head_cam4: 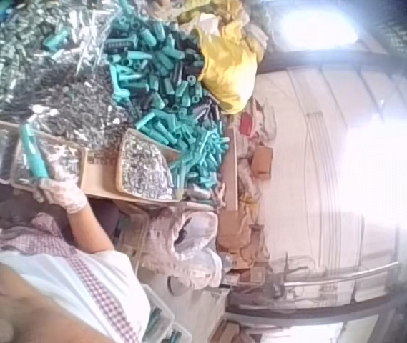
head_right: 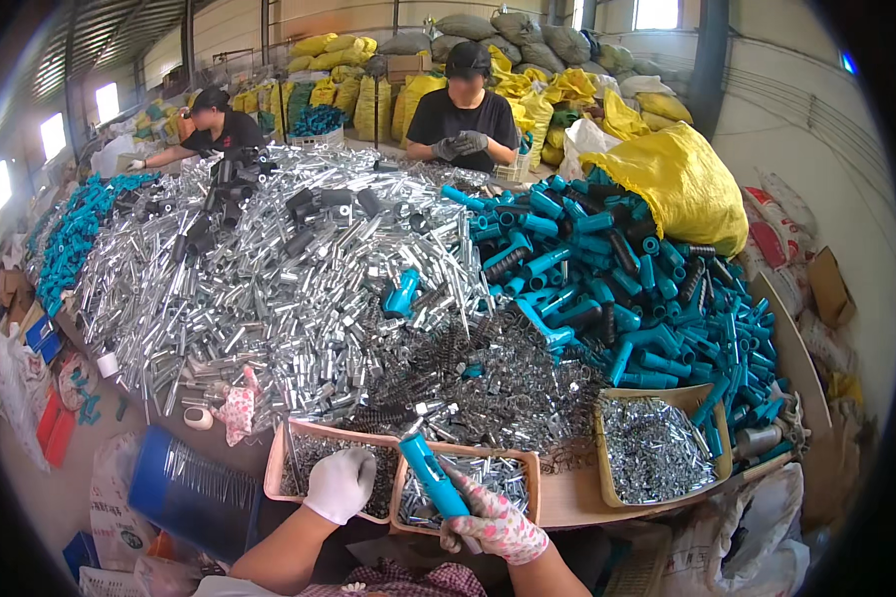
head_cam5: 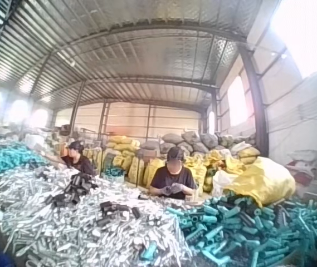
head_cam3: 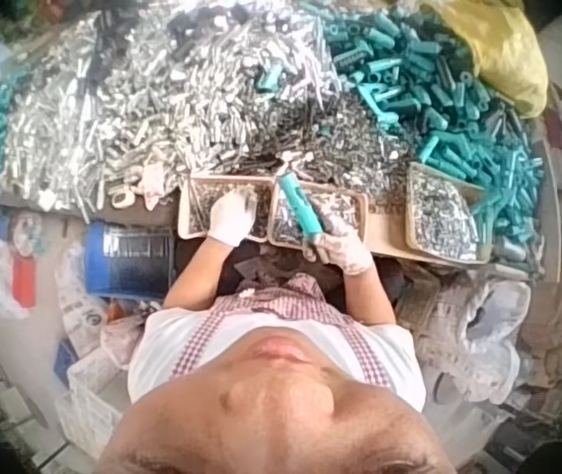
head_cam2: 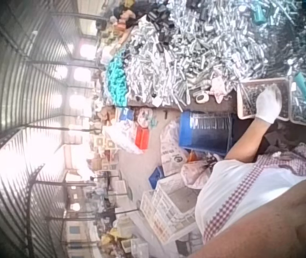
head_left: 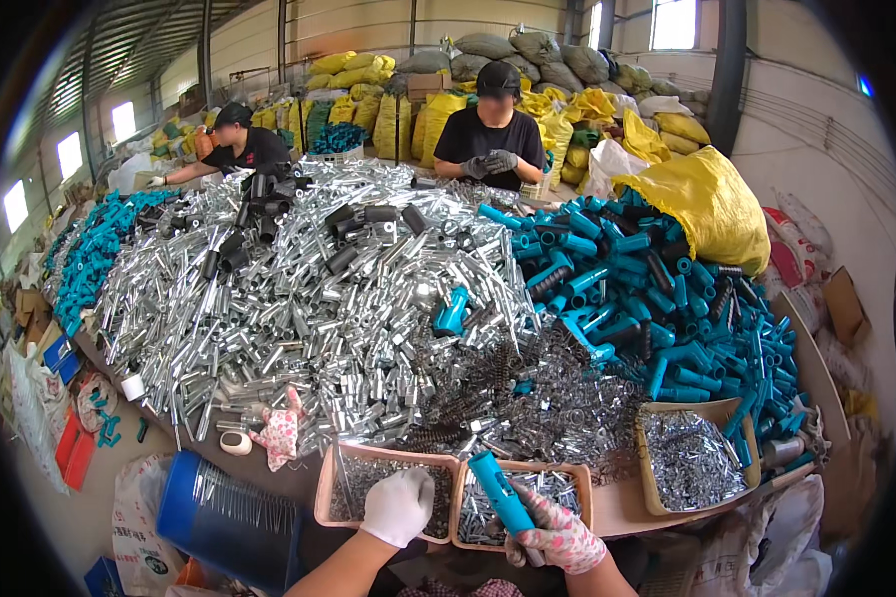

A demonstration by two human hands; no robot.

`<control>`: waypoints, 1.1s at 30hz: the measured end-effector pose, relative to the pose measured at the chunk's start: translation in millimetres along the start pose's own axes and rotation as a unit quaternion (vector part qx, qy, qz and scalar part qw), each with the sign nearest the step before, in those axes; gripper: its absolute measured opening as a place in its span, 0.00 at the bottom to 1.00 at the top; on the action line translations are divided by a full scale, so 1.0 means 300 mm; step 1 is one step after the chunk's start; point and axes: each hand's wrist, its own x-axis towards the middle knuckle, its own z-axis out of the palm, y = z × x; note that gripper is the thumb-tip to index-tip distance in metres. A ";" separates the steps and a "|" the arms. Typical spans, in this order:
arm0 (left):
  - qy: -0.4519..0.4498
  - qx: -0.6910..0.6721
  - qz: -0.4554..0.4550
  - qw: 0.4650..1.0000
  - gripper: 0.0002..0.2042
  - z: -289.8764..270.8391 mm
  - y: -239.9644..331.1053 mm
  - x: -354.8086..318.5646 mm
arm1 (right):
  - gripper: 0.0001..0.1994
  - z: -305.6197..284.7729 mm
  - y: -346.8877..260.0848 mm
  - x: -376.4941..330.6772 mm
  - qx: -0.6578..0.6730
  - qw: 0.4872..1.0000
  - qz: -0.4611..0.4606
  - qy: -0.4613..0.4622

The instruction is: The person assembles tools by inserting metal pins and springs into metal tubes, fitting the tubes into plastic handles, and placing the completed handles into a crate.

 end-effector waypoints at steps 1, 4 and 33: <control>-0.005 -0.002 -0.007 1.000 0.08 0.001 -0.002 0.001 | 0.44 -0.002 0.001 0.000 0.000 1.000 -0.002 -0.003; 0.000 -0.001 0.018 1.000 0.08 0.009 -0.010 0.002 | 0.44 0.001 0.001 -0.007 0.002 1.000 -0.005 -0.012; 0.000 -0.005 0.008 1.000 0.11 0.017 -0.014 0.005 | 0.43 0.019 -0.011 -0.008 -0.061 0.998 -0.001 -0.015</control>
